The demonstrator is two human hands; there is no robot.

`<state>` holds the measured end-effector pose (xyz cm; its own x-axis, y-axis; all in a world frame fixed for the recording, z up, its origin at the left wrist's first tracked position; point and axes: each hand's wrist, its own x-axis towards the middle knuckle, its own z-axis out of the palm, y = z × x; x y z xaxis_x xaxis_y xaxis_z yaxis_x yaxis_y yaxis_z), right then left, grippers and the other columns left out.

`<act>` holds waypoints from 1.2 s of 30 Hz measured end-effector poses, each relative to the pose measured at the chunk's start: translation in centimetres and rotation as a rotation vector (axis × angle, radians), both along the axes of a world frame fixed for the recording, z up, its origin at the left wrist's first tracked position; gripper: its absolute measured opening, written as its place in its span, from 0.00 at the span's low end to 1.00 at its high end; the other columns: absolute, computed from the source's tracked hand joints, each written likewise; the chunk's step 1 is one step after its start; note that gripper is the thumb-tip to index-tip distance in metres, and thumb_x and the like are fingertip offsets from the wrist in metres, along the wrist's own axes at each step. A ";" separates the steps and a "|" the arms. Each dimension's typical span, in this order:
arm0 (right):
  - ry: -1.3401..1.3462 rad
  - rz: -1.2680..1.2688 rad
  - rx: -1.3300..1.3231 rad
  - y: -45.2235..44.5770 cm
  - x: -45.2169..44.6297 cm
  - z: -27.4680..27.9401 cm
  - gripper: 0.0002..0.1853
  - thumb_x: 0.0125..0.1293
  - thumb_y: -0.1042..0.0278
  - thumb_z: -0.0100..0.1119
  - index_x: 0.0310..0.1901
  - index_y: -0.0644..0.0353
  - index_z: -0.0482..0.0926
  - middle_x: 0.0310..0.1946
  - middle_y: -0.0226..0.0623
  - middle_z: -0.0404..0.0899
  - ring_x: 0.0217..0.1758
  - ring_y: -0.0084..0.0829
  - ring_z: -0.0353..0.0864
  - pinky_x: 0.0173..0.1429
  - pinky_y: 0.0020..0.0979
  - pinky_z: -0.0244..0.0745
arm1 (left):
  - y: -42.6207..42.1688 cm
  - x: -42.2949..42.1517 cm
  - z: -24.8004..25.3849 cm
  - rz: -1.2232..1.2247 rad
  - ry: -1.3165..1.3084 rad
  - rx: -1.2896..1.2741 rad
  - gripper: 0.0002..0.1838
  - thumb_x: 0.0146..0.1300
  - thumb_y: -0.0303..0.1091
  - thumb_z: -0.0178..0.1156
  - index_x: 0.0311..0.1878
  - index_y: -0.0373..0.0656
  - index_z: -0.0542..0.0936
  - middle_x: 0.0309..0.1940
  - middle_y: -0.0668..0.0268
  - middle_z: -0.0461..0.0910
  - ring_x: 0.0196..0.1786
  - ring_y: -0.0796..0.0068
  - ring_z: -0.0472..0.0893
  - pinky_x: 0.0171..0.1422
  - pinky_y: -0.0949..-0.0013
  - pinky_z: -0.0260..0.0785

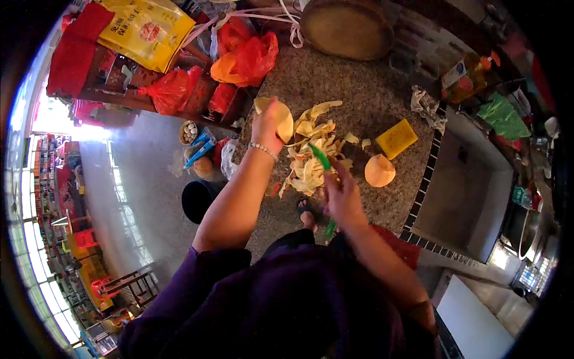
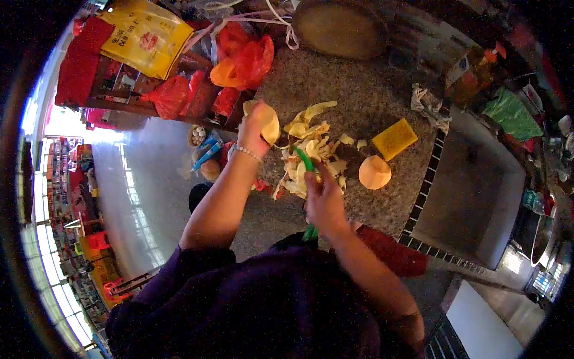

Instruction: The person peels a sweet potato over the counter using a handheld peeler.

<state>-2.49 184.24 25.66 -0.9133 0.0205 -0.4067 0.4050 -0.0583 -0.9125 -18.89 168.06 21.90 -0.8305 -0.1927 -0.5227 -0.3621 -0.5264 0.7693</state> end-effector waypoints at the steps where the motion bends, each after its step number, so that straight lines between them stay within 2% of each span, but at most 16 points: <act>1: -0.167 -0.019 -0.160 1.0 -1.5 1.1 0.23 0.72 0.58 0.49 0.65 0.56 0.65 0.21 0.27 0.69 0.18 0.17 0.67 0.20 0.22 0.63 | 0.5 0.7 0.0 -0.022 0.007 -0.019 0.25 0.58 0.41 0.66 0.52 0.44 0.67 0.39 0.62 0.75 0.36 0.68 0.79 0.37 0.63 0.74; 3: -0.162 -0.057 -0.186 0.9 -3.2 1.8 0.24 0.72 0.57 0.47 0.66 0.55 0.63 0.20 0.26 0.67 0.17 0.16 0.65 0.19 0.22 0.61 | 1.7 1.5 -0.5 -0.069 0.021 -0.049 0.25 0.58 0.41 0.66 0.53 0.44 0.66 0.39 0.61 0.75 0.37 0.68 0.79 0.37 0.64 0.74; 4: -0.131 -0.082 -0.185 0.5 -3.7 1.6 0.24 0.72 0.57 0.48 0.65 0.55 0.63 0.20 0.26 0.68 0.17 0.16 0.65 0.19 0.22 0.61 | 0.2 0.1 -6.0 -0.215 0.035 -0.109 0.26 0.58 0.41 0.66 0.53 0.43 0.65 0.40 0.61 0.75 0.38 0.68 0.79 0.36 0.64 0.74; 5: -0.101 -0.104 -0.186 0.1 -3.9 1.0 0.24 0.72 0.57 0.48 0.65 0.56 0.64 0.20 0.26 0.68 0.17 0.17 0.65 0.19 0.23 0.61 | 1.0 0.6 -5.6 -0.144 0.040 -0.096 0.26 0.58 0.41 0.66 0.54 0.43 0.65 0.40 0.60 0.75 0.38 0.69 0.79 0.36 0.64 0.74; 9: 0.292 0.092 0.273 -1.2 1.1 0.0 0.23 0.72 0.58 0.47 0.64 0.59 0.64 0.21 0.27 0.70 0.21 0.18 0.69 0.22 0.23 0.64 | 2.9 0.7 -1.6 0.097 -0.062 -0.114 0.28 0.59 0.44 0.65 0.55 0.43 0.64 0.40 0.61 0.76 0.40 0.67 0.79 0.39 0.63 0.75; 11: 0.112 0.016 0.048 -1.1 1.9 -0.4 0.24 0.72 0.57 0.47 0.65 0.58 0.63 0.19 0.26 0.68 0.18 0.18 0.65 0.20 0.23 0.62 | 1.0 -0.4 -2.2 0.167 -0.053 0.039 0.27 0.59 0.46 0.65 0.55 0.45 0.66 0.40 0.61 0.76 0.41 0.65 0.79 0.40 0.61 0.75; 12: -0.049 -0.031 -0.077 0.0 1.2 0.7 0.24 0.72 0.57 0.47 0.65 0.57 0.63 0.20 0.26 0.67 0.17 0.17 0.64 0.20 0.23 0.62 | 0.6 -0.2 -1.0 0.116 -0.049 0.079 0.21 0.58 0.51 0.65 0.47 0.48 0.74 0.34 0.66 0.77 0.40 0.67 0.79 0.43 0.62 0.74; 13: -0.209 -0.081 -0.204 0.9 0.5 1.1 0.24 0.72 0.57 0.48 0.65 0.57 0.62 0.20 0.26 0.67 0.17 0.17 0.63 0.19 0.23 0.61 | 0.6 0.3 -0.1 0.069 -0.063 0.154 0.21 0.58 0.51 0.65 0.46 0.48 0.74 0.35 0.66 0.77 0.40 0.67 0.79 0.44 0.62 0.74; 17: -0.268 -0.112 -0.304 1.6 -2.2 1.2 0.24 0.71 0.57 0.49 0.65 0.54 0.62 0.24 0.26 0.67 0.17 0.17 0.60 0.19 0.21 0.58 | 1.6 2.2 1.0 -0.099 -0.105 0.354 0.19 0.61 0.52 0.61 0.43 0.48 0.74 0.34 0.66 0.77 0.42 0.66 0.79 0.45 0.62 0.74; 20: 0.038 -0.085 0.049 0.6 -3.7 -1.3 0.24 0.71 0.57 0.51 0.63 0.59 0.64 0.26 0.29 0.71 0.20 0.19 0.66 0.23 0.24 0.63 | 3.0 3.1 0.2 -0.173 -0.157 0.387 0.16 0.64 0.52 0.56 0.41 0.49 0.73 0.32 0.65 0.77 0.38 0.68 0.78 0.43 0.65 0.74; 22: 0.125 -0.030 0.261 -0.2 -3.3 -0.6 0.22 0.70 0.58 0.51 0.59 0.64 0.68 0.32 0.37 0.77 0.24 0.21 0.72 0.29 0.26 0.69 | 3.7 2.4 -1.9 -0.004 -0.201 0.200 0.20 0.59 0.49 0.62 0.46 0.46 0.72 0.37 0.65 0.77 0.37 0.68 0.78 0.42 0.62 0.72; 25: 0.075 0.110 0.383 -0.4 -0.7 2.2 0.20 0.70 0.61 0.52 0.58 0.64 0.69 0.31 0.40 0.78 0.25 0.23 0.72 0.31 0.27 0.70 | 2.2 0.7 -5.3 0.109 -0.201 0.083 0.26 0.57 0.48 0.65 0.51 0.42 0.69 0.44 0.64 0.76 0.42 0.68 0.78 0.42 0.60 0.72; 27: 0.360 0.034 0.374 -1.4 0.9 0.4 0.20 0.69 0.64 0.52 0.59 0.64 0.68 0.33 0.41 0.78 0.27 0.24 0.73 0.32 0.29 0.71 | 0.8 -1.0 -4.6 0.199 -0.280 0.121 0.26 0.57 0.48 0.66 0.51 0.41 0.69 0.45 0.63 0.76 0.43 0.67 0.78 0.42 0.59 0.73; 30: 0.055 0.001 0.171 0.3 -0.3 1.7 0.20 0.69 0.66 0.52 0.60 0.64 0.68 0.38 0.43 0.79 0.36 0.26 0.76 0.40 0.30 0.73 | 1.2 -0.6 -1.0 0.049 -0.188 0.121 0.26 0.57 0.49 0.65 0.49 0.40 0.70 0.38 0.61 0.78 0.38 0.64 0.79 0.41 0.58 0.74; 33: 0.217 -0.005 0.261 1.4 -4.2 0.6 0.20 0.70 0.67 0.51 0.60 0.65 0.67 0.38 0.42 0.79 0.39 0.27 0.77 0.43 0.28 0.72 | 2.1 0.5 -0.2 -0.126 -0.146 0.071 0.20 0.56 0.48 0.67 0.40 0.43 0.73 0.29 0.65 0.76 0.29 0.69 0.78 0.31 0.63 0.72; 36: 0.173 0.012 0.312 0.5 -3.7 1.2 0.19 0.71 0.67 0.49 0.61 0.62 0.66 0.46 0.44 0.77 0.44 0.32 0.79 0.46 0.30 0.73 | 4.0 1.6 -0.5 -0.131 -0.086 -0.032 0.17 0.57 0.48 0.65 0.32 0.44 0.75 0.22 0.68 0.73 0.24 0.71 0.77 0.26 0.70 0.70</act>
<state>-6.15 184.78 26.89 -0.9691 0.1080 -0.2216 0.2416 0.2383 -0.9406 -17.28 172.07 21.39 -0.8024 -0.1031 -0.5879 -0.4911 -0.4458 0.7484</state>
